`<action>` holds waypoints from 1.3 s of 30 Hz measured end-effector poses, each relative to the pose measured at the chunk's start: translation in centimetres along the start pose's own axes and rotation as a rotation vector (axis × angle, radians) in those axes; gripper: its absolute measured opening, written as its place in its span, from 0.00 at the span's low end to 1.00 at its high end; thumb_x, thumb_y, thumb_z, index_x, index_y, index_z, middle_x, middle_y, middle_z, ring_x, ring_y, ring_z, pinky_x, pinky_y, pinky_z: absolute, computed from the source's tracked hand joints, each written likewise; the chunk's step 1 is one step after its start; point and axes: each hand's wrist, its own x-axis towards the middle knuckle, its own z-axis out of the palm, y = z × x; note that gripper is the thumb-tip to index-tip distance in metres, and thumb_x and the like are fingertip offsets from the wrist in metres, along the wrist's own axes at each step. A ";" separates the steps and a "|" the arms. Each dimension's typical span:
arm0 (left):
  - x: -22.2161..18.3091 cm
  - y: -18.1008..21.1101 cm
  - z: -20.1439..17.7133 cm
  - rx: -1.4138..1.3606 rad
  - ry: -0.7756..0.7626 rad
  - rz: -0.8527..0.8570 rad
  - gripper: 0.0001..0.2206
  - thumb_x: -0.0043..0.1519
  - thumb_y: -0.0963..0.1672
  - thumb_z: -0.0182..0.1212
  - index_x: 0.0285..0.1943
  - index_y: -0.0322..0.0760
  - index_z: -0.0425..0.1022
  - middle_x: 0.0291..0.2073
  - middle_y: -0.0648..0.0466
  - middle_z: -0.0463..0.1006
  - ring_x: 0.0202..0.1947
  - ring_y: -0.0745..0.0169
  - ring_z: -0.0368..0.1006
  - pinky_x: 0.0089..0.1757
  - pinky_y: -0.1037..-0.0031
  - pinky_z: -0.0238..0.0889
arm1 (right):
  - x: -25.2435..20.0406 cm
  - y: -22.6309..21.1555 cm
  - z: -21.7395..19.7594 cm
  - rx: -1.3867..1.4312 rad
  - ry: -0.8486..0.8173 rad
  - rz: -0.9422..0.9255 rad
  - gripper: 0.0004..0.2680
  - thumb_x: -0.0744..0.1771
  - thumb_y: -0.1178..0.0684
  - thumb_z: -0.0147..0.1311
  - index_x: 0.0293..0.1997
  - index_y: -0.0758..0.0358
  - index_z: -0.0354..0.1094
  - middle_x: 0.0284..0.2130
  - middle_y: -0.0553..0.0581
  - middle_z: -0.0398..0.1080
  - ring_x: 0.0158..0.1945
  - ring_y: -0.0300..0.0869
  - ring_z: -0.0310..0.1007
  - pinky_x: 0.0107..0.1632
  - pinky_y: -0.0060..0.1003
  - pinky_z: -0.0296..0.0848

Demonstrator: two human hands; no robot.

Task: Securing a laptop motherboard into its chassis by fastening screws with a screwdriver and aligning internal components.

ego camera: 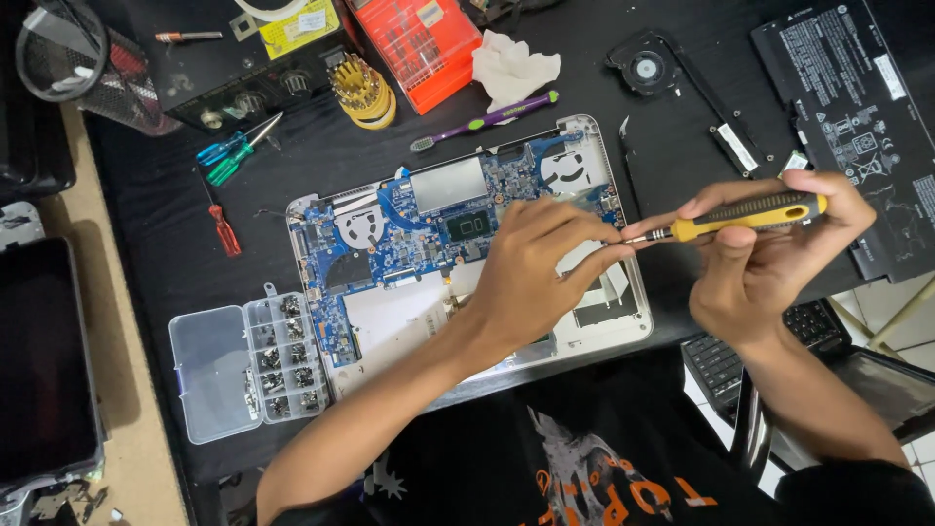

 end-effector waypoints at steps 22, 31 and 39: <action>-0.1 -0.9 -0.4 0.041 0.008 0.069 0.06 0.64 0.44 0.71 0.45 0.43 0.79 0.39 0.58 0.80 0.39 0.60 0.73 0.41 0.68 0.58 | -0.6 1.4 0.0 -0.005 -0.011 -0.284 0.10 0.74 0.59 0.41 0.57 0.63 0.40 0.29 0.66 0.69 0.25 0.57 0.77 0.23 0.42 0.77; -1.3 -2.7 1.3 0.406 -0.242 0.165 0.15 0.63 0.35 0.61 0.59 0.34 0.77 0.55 0.47 0.77 0.50 0.47 0.71 0.47 0.58 0.63 | 0.1 1.8 -1.2 0.062 -0.304 0.020 0.15 0.74 0.69 0.38 0.65 0.59 0.36 0.39 0.81 0.64 0.35 0.63 0.76 0.43 0.57 0.85; -1.3 -2.5 1.0 0.690 -0.314 0.287 0.16 0.66 0.39 0.63 0.63 0.40 0.74 0.58 0.53 0.73 0.51 0.52 0.66 0.49 0.61 0.64 | -0.9 2.9 -1.2 -0.020 -0.327 0.056 0.15 0.74 0.67 0.43 0.65 0.67 0.38 0.40 0.81 0.64 0.41 0.60 0.78 0.44 0.47 0.84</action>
